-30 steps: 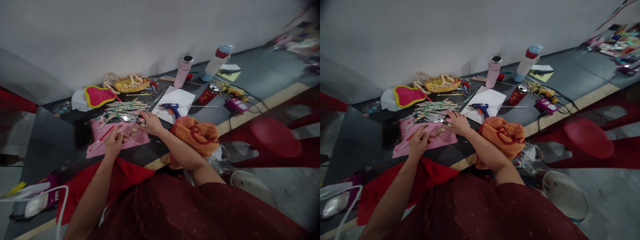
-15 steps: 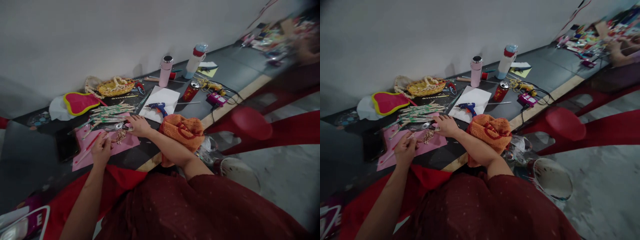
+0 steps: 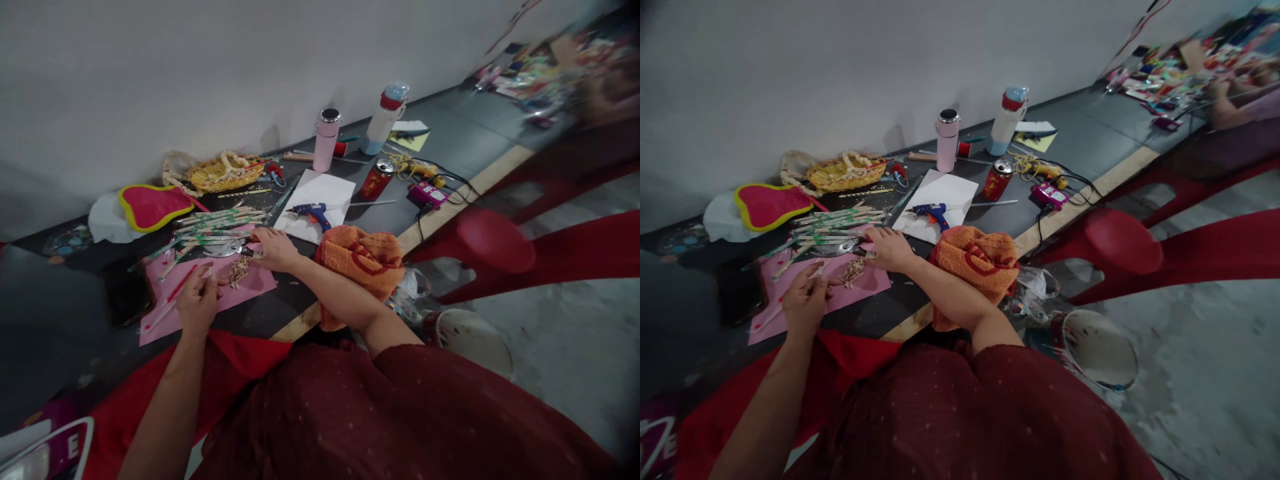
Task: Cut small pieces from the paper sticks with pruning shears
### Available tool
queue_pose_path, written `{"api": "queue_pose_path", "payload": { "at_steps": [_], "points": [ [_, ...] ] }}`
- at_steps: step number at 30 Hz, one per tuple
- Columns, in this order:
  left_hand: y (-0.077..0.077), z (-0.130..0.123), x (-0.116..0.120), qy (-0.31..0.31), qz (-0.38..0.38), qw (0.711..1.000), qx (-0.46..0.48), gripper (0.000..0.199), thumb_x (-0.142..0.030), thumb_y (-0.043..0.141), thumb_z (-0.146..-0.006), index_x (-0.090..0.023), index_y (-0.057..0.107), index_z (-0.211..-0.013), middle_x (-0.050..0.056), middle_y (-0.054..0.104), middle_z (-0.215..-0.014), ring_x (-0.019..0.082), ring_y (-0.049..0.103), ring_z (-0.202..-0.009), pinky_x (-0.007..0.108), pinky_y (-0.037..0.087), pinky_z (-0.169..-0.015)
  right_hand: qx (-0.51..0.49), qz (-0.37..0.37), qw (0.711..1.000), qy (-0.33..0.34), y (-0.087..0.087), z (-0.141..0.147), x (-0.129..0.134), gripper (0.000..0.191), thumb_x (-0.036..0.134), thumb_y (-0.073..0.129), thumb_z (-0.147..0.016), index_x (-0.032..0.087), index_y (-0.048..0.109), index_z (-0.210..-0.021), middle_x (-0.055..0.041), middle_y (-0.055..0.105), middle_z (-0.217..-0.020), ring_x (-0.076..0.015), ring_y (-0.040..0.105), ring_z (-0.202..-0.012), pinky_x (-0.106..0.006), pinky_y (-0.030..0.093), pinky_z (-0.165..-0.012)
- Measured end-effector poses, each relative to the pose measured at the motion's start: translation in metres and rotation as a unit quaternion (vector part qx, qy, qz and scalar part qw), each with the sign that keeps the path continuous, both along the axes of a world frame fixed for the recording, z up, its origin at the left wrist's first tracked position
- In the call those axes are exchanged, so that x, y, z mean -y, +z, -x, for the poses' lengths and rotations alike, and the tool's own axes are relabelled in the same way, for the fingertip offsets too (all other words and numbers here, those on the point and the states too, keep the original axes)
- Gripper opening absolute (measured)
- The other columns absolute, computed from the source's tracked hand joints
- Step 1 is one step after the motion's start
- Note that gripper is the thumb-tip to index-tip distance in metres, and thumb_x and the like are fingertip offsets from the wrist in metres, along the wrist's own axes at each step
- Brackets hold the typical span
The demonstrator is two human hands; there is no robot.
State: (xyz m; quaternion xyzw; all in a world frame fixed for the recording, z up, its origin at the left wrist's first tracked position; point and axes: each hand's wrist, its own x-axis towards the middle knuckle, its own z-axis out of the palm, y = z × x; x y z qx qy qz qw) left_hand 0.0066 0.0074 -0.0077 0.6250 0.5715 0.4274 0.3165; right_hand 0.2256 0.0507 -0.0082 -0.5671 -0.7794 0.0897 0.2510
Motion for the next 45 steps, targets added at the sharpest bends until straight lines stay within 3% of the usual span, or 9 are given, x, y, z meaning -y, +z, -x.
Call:
{"api": "queue_pose_path", "payload": {
  "at_steps": [7,14,17,22,30,36,40,45],
  "points": [
    [0.002,-0.003,0.001,0.030,0.016,0.999,0.035,0.046,-0.038,0.056,-0.082,-0.016,0.056,-0.122,0.003,0.068,-0.072,0.009,0.051,-0.050,0.022,0.046,-0.051,-0.005,-0.013,1.000,0.018,0.002,-0.003,0.001,0.044,0.054,0.061,-0.080,0.021,0.050,-0.106,-0.0054,0.061,-0.111,-0.0227,0.054,-0.101,-0.034,0.038,-0.083],
    [0.007,-0.006,0.006,0.077,0.035,0.996,-0.011,0.045,-0.038,0.057,-0.082,-0.017,0.058,-0.122,0.003,0.068,-0.074,0.011,0.055,-0.054,0.023,0.048,-0.055,-0.023,0.006,0.999,0.028,-0.002,-0.003,-0.001,0.041,0.050,0.062,-0.079,0.022,0.050,-0.107,-0.0054,0.062,-0.110,-0.0217,0.054,-0.102,-0.035,0.037,-0.088],
    [0.012,-0.008,0.008,0.081,0.032,0.994,-0.059,0.043,-0.040,0.056,-0.082,-0.018,0.061,-0.119,0.002,0.067,-0.072,0.013,0.056,-0.055,0.026,0.050,-0.058,-0.026,0.001,0.999,0.029,-0.003,-0.004,-0.002,0.039,0.046,0.063,-0.078,0.023,0.052,-0.108,-0.0046,0.062,-0.116,-0.0218,0.054,-0.105,-0.036,0.038,-0.090],
    [0.010,-0.006,0.009,0.076,0.069,0.994,-0.040,0.044,-0.038,0.055,-0.082,-0.019,0.058,-0.122,0.002,0.069,-0.075,0.013,0.056,-0.053,0.024,0.050,-0.053,-0.009,-0.008,0.999,0.043,-0.003,-0.004,-0.001,0.037,0.045,0.061,-0.079,0.024,0.054,-0.109,-0.0053,0.060,-0.122,-0.0226,0.053,-0.109,-0.036,0.038,-0.088],
    [0.007,-0.005,0.009,0.083,0.051,0.994,-0.049,0.047,-0.039,0.057,-0.082,-0.019,0.057,-0.124,0.002,0.070,-0.075,0.013,0.059,-0.055,0.024,0.051,-0.054,-0.013,-0.003,0.999,0.050,-0.002,-0.004,0.000,0.039,0.044,0.064,-0.077,0.024,0.054,-0.109,-0.0049,0.061,-0.120,-0.0219,0.054,-0.110,-0.035,0.038,-0.089],
    [0.010,-0.005,0.007,0.085,0.012,0.996,-0.031,0.045,-0.039,0.056,-0.083,-0.016,0.059,-0.122,0.004,0.070,-0.073,0.011,0.056,-0.052,0.023,0.049,-0.053,-0.034,-0.019,0.998,0.042,-0.003,-0.007,-0.003,0.031,0.045,0.067,-0.075,0.022,0.057,-0.093,-0.0047,0.063,-0.106,-0.0204,0.056,-0.102,-0.033,0.041,-0.087],
    [0.010,-0.004,0.004,0.088,0.014,0.996,-0.020,0.043,-0.039,0.055,-0.083,-0.016,0.059,-0.119,0.004,0.069,-0.072,0.011,0.057,-0.052,0.024,0.050,-0.056,-0.092,-0.048,0.992,0.073,-0.005,-0.012,-0.006,0.025,0.046,0.063,-0.079,0.021,0.058,-0.079,-0.0088,0.062,-0.109,-0.0191,0.056,-0.104,-0.032,0.043,-0.091],
    [0.000,0.005,-0.002,0.071,-0.019,0.995,0.066,0.047,-0.041,0.054,-0.084,-0.015,0.049,-0.124,0.003,0.066,-0.072,0.009,0.054,-0.050,0.022,0.047,-0.052,-0.176,-0.056,0.983,-0.006,-0.003,-0.012,-0.008,0.027,0.047,0.057,-0.081,0.021,0.058,-0.078,-0.0100,0.061,-0.103,-0.0200,0.056,-0.105,-0.034,0.046,-0.091]
  ]
}}
